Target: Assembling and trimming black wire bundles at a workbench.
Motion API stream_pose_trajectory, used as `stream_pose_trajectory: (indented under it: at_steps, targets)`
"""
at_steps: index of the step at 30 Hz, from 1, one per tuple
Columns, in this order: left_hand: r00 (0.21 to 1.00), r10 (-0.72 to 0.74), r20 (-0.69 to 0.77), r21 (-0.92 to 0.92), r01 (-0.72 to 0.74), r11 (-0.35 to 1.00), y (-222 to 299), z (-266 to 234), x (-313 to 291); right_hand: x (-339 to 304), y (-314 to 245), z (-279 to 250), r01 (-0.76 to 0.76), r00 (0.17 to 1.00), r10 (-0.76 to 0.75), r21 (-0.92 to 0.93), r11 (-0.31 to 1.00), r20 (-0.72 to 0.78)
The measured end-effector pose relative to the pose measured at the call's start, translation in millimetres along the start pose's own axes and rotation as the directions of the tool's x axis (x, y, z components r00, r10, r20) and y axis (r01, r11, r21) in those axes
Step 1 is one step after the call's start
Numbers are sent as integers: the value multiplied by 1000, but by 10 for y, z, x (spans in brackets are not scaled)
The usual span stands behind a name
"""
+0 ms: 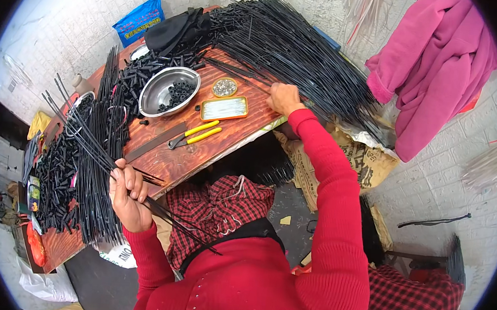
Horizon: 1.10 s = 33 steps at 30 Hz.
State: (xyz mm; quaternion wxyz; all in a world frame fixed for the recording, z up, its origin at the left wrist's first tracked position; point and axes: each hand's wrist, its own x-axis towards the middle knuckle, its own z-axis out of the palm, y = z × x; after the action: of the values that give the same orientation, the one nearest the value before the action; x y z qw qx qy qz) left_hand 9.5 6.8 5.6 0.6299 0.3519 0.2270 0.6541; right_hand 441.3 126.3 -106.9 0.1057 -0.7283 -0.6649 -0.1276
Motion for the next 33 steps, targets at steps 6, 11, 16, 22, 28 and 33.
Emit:
stream_pose_trajectory:
  at_steps: [6,11,16,22,28,33]
  targets:
    - [1000,10,7,-6,-10,1000,-6,-59,47,171,-144,-542,-335,897,433,504,796,-87]
    - [1000,4,6,0,-4,1000,-7,-10,61,252,-82,-542,-240,884,467,866,439,8]
    - [999,27,-34,-13,-27,1000,41,-36,65,113,-335,-973,-141,949,285,990,17,131]
    - [998,65,-19,9,-65,998,105,15,-31,-334,-818,-1493,-208,973,67,966,-155,220]
    - [996,77,-53,27,-76,997,76,-25,-112,-1094,-1463,-1867,-269,963,-51,955,-121,265]
    - [997,73,-32,105,-69,992,-62,47,-268,-1599,-1959,-1938,-263,954,-176,960,-101,243]
